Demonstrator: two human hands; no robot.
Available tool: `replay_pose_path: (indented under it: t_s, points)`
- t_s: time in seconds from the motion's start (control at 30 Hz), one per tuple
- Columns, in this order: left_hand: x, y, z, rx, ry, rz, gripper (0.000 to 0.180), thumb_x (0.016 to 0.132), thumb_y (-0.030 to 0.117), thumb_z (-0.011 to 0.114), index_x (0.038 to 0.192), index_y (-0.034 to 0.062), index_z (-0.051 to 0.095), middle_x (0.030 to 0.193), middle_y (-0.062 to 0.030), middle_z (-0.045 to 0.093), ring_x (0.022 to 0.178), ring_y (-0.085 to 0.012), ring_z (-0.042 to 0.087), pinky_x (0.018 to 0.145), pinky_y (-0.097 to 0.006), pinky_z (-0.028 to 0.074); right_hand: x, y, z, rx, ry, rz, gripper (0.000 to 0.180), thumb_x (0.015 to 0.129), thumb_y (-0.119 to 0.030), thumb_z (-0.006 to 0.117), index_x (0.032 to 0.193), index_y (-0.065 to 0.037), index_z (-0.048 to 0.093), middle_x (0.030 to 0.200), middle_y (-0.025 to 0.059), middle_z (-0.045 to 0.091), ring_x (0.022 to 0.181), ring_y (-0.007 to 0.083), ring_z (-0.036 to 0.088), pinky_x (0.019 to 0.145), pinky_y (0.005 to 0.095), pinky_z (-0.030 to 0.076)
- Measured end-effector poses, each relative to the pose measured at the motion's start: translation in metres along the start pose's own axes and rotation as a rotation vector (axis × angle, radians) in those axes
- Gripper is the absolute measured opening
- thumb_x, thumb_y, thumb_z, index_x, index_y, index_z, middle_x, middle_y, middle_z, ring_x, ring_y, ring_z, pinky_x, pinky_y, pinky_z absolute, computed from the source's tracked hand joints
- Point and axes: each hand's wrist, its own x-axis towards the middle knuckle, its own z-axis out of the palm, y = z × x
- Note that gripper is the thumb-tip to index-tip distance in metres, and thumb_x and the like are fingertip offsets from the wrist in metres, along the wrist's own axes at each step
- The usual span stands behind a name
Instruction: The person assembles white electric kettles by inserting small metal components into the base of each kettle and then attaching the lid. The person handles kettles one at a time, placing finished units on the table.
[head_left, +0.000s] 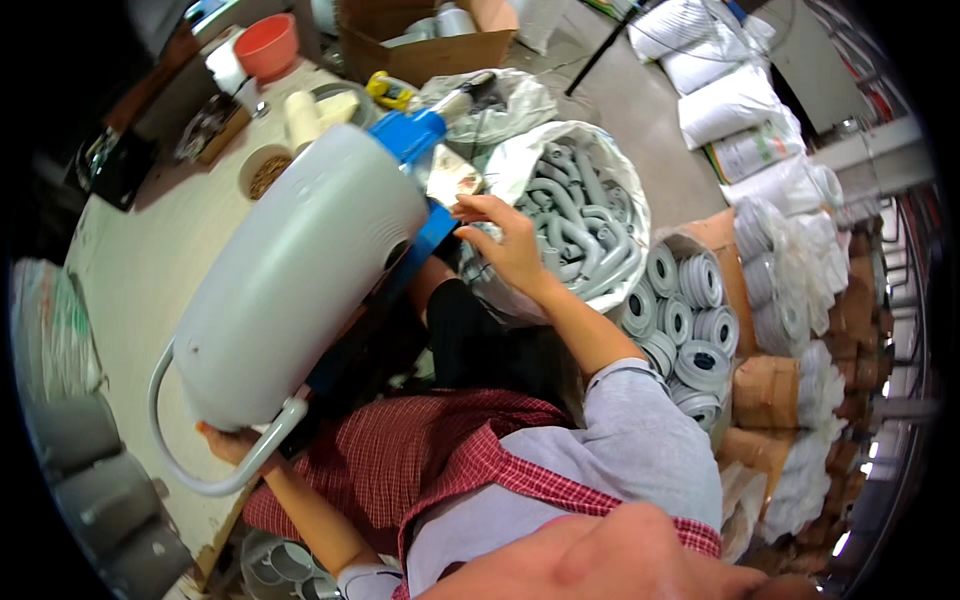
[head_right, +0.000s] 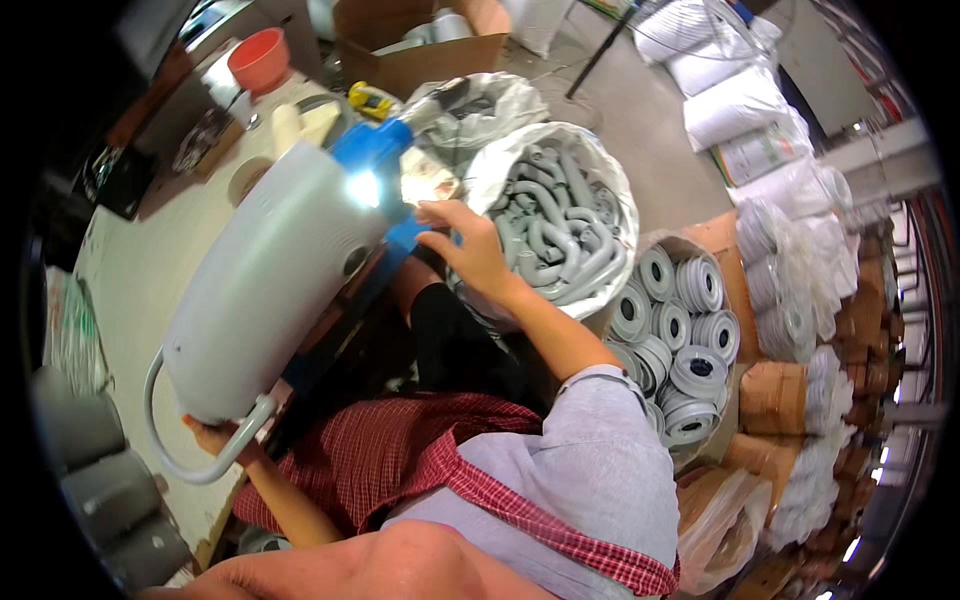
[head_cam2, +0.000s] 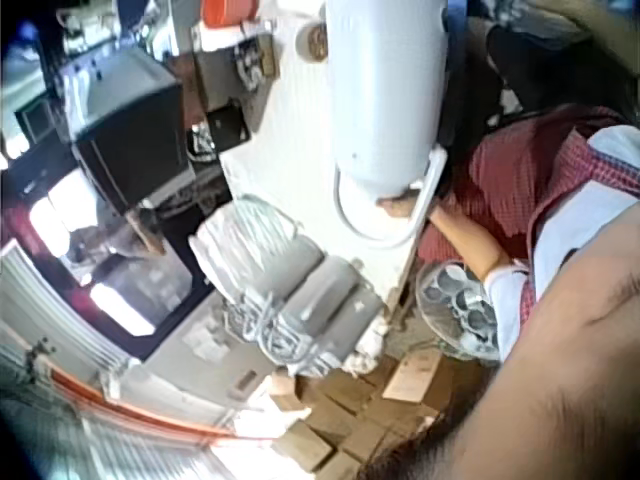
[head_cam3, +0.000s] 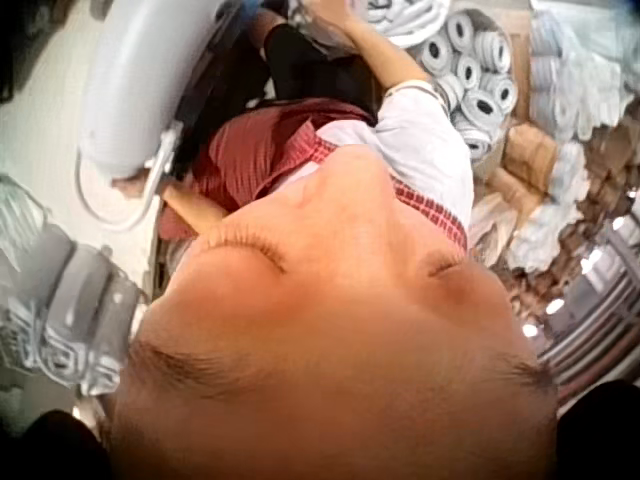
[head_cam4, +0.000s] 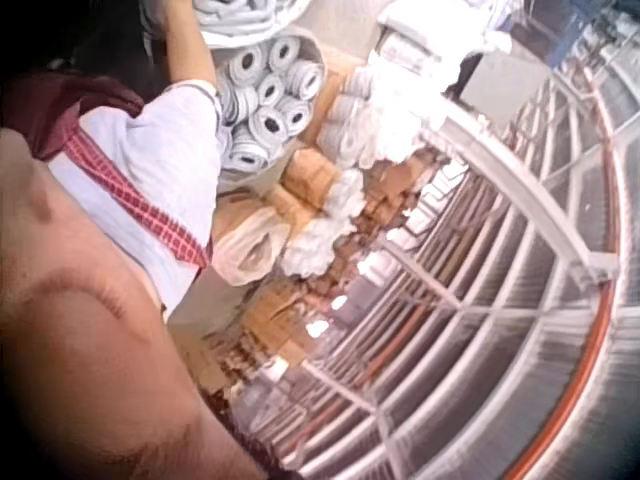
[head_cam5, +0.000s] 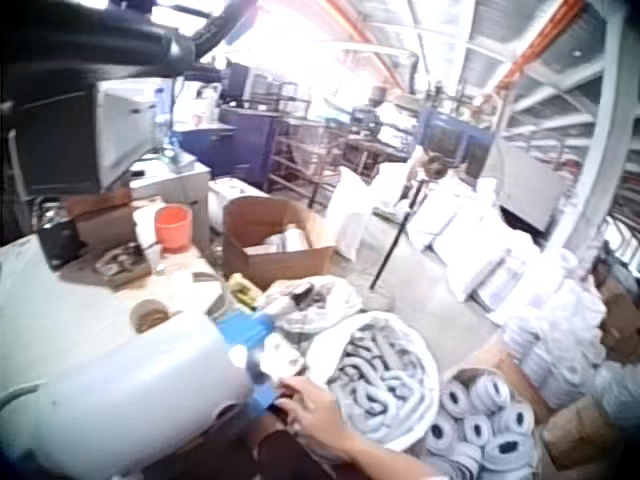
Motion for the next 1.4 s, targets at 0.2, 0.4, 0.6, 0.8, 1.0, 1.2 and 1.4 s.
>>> replay_pose_path:
  t_s: [0.2,0.4,0.6,0.8,1.0,1.2,1.4]
  points:
    - [0.005,0.008,0.022,0.105,-0.067,0.033,0.056,0.102,0.046,0.038,0.121,-0.005,0.052,0.118,-0.0165,0.059,0.109,-0.0242,0.058,0.097,-0.038,0.044,0.007,0.126,-0.198,-0.768,0.231,0.249,0.032,0.081,-0.016,0.072,0.109,-0.001,0.066,0.098,0.0163,0.069,0.084,0.0314,0.067,0.077,0.037,0.053]
    - [0.014,-0.006,0.016,0.011,-0.11,0.04,0.052,0.102,0.045,0.039,0.119,-0.0029,0.053,0.115,-0.0125,0.061,0.106,-0.0198,0.058,0.092,-0.036,0.045,0.036,0.218,-0.208,-0.999,0.225,0.342,0.045,0.072,-0.022,0.078,0.109,0.0,0.065,0.104,0.0206,0.067,0.097,0.0382,0.063,0.086,0.0424,0.049]
    - [0.005,0.0,0.01,0.04,-0.089,0.071,0.045,0.103,0.039,0.041,0.11,-0.0018,0.058,0.101,-0.0102,0.064,0.093,-0.0159,0.06,0.08,-0.029,0.047,0.07,0.038,-0.134,-0.12,0.078,0.18,0.027,0.082,-0.013,0.071,0.105,-0.001,0.065,0.074,0.0009,0.061,0.074,0.0106,0.058,0.071,0.0273,0.046]
    - [0.003,-0.013,0.033,0.098,-0.049,0.144,0.037,0.102,0.033,0.045,0.09,0.0007,0.061,0.083,-0.0027,0.059,0.073,-0.0106,0.052,0.066,-0.025,0.044,0.083,-0.107,-0.086,-0.331,-0.294,-0.056,0.023,0.078,-0.012,0.074,0.096,-0.003,0.062,0.064,0.0019,0.059,0.061,0.0073,0.057,0.058,0.0247,0.044]
    - [-0.004,-0.002,0.035,0.158,-0.178,0.067,0.031,0.099,0.024,0.051,0.086,-0.0025,0.06,0.072,0.0021,0.053,0.069,-0.0081,0.045,0.064,-0.023,0.038,0.132,-0.183,-0.003,-0.639,-0.729,-0.352,0.033,0.079,-0.019,0.075,0.102,-0.004,0.056,0.083,0.0126,0.066,0.073,0.0322,0.066,0.066,0.0379,0.051]
    - [-0.008,0.016,0.066,0.206,-0.202,0.428,0.044,0.097,0.033,0.049,0.069,0.0023,0.062,0.058,-0.0098,0.054,0.061,-0.024,0.051,0.097,-0.046,0.037,0.145,-0.249,0.085,-1.055,-0.898,-0.591,0.042,0.079,-0.026,0.075,0.101,-0.004,0.048,0.076,0.0182,0.063,0.075,0.04,0.063,0.066,0.0459,0.047]
    - [-0.002,0.022,0.055,0.313,-0.198,0.543,0.05,0.098,0.034,0.048,0.06,0.0015,0.053,0.056,-0.0148,0.053,0.055,-0.0318,0.049,0.096,-0.046,0.038,0.148,-0.26,0.145,-0.834,-0.976,-0.663,0.041,0.082,-0.022,0.073,0.111,-0.005,0.05,0.092,0.019,0.067,0.086,0.0379,0.065,0.074,0.0432,0.05]
